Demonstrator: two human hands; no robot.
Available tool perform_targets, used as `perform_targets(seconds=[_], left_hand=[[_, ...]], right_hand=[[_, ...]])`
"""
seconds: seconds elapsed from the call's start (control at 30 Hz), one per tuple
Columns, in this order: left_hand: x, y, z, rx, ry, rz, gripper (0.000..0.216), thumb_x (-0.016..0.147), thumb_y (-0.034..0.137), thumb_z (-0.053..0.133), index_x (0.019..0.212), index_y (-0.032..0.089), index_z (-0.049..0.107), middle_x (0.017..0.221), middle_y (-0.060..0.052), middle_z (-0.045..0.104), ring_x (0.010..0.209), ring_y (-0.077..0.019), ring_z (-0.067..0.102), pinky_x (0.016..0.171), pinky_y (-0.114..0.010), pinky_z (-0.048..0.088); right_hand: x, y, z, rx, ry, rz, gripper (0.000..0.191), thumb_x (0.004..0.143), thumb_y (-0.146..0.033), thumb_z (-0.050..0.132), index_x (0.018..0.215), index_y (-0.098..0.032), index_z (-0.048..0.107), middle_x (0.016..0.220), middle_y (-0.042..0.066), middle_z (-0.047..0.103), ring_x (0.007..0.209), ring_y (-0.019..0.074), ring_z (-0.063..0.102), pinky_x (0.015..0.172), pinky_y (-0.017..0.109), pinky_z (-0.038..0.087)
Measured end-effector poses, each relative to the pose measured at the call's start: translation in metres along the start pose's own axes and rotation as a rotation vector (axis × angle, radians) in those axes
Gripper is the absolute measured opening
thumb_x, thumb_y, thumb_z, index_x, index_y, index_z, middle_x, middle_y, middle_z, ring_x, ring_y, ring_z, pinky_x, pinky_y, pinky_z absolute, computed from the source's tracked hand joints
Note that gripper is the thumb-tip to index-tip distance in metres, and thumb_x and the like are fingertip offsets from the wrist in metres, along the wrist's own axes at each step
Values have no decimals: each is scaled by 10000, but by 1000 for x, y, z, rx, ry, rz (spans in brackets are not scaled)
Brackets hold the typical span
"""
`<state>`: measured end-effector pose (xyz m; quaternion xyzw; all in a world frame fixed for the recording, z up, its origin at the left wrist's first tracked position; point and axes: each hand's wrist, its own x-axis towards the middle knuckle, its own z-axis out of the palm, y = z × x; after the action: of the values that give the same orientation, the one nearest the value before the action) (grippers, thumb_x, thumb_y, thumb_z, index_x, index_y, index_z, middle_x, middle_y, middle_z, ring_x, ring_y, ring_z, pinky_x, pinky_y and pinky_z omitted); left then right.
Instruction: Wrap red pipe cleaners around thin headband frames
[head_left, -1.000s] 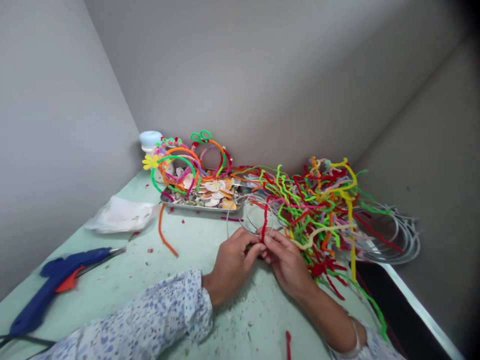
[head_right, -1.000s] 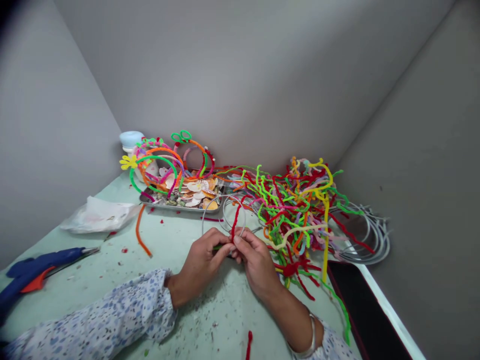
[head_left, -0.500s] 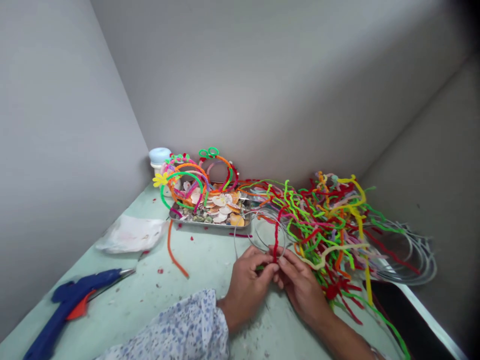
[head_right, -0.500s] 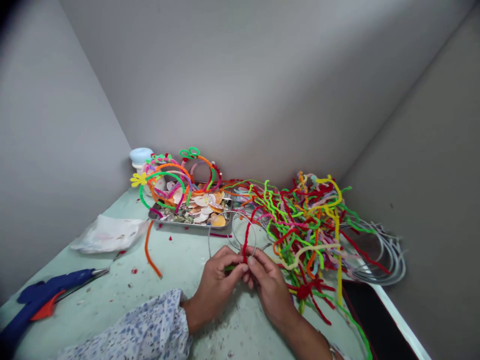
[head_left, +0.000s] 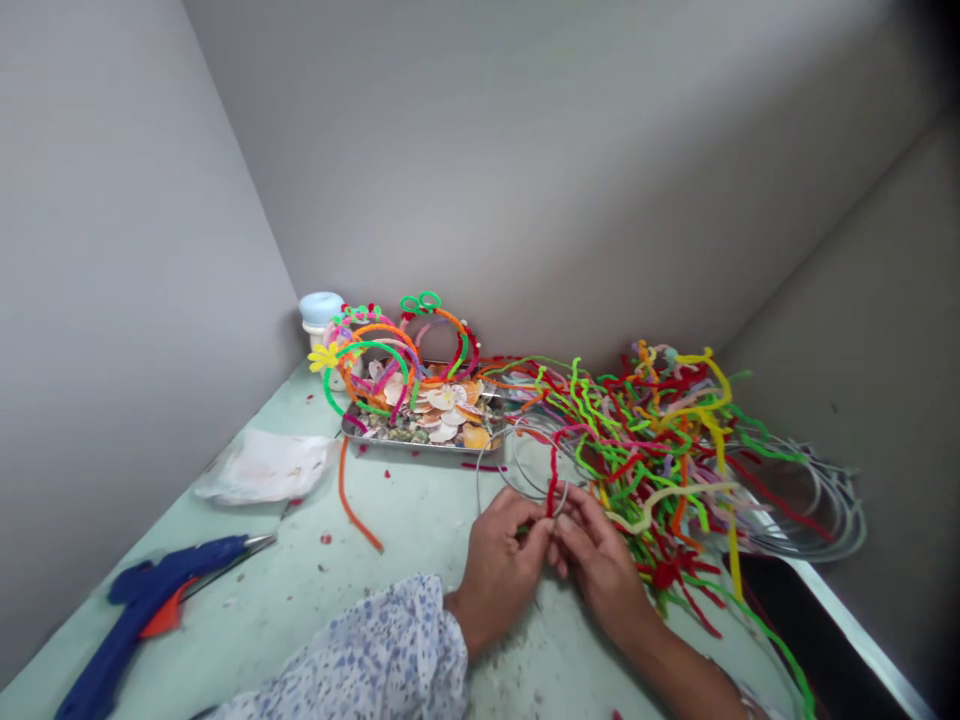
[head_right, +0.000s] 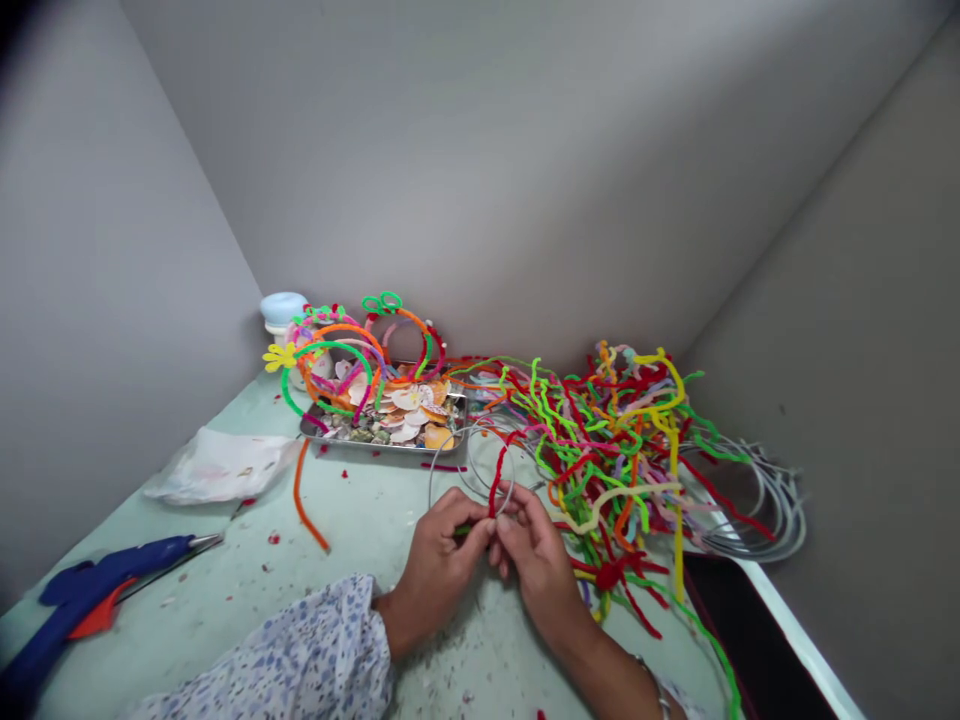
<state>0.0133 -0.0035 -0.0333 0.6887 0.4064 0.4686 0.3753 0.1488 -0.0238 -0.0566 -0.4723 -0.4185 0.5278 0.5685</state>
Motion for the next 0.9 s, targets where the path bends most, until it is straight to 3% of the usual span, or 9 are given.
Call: perform_targets(seconds=[0.1,0.2,0.5,0.7,0.9], left_hand=[[0,-2,-1,40,-9,32,177,878,160,534,752,171,659,767,-21,593,772,-144,561,694,-253,428],[-1,-2,-1,73,7,56,140,873,168,541,793,168,655,775,-24,576,764,-145,553,684,-253,425],[-3,-4,-2,160,-79,127,166,848,106,499,842,181,646,806,-24,562,761,-146,544,669,-251,424],[-4,-8,-5,224,-95,118,156,819,73,495,821,178,611,806,-17,553,748,-147,538,664,-249,420],[-4,-8,-7,241,-95,117,166,812,61,503,856,177,613,833,-22,565,778,-152,547,689,-253,432]], right_hand=[[-1,-7,2,-107,101,-112,451,846,-410,617,1242,-251,471,867,9,568,588,123,499,521,250,433],[0,-10,-2,-288,175,-297,314,852,-353,613,1139,-239,559,917,27,542,724,155,543,644,282,473],[-2,-11,-2,-710,73,-594,108,828,-230,645,933,-235,670,697,-4,500,601,162,486,550,288,428],[-1,-16,0,-741,20,-705,124,823,-174,632,900,-244,699,829,52,594,735,195,585,632,322,497],[1,-13,-5,-744,-32,-744,221,838,-158,602,1001,-270,702,935,71,647,864,218,638,752,367,535]])
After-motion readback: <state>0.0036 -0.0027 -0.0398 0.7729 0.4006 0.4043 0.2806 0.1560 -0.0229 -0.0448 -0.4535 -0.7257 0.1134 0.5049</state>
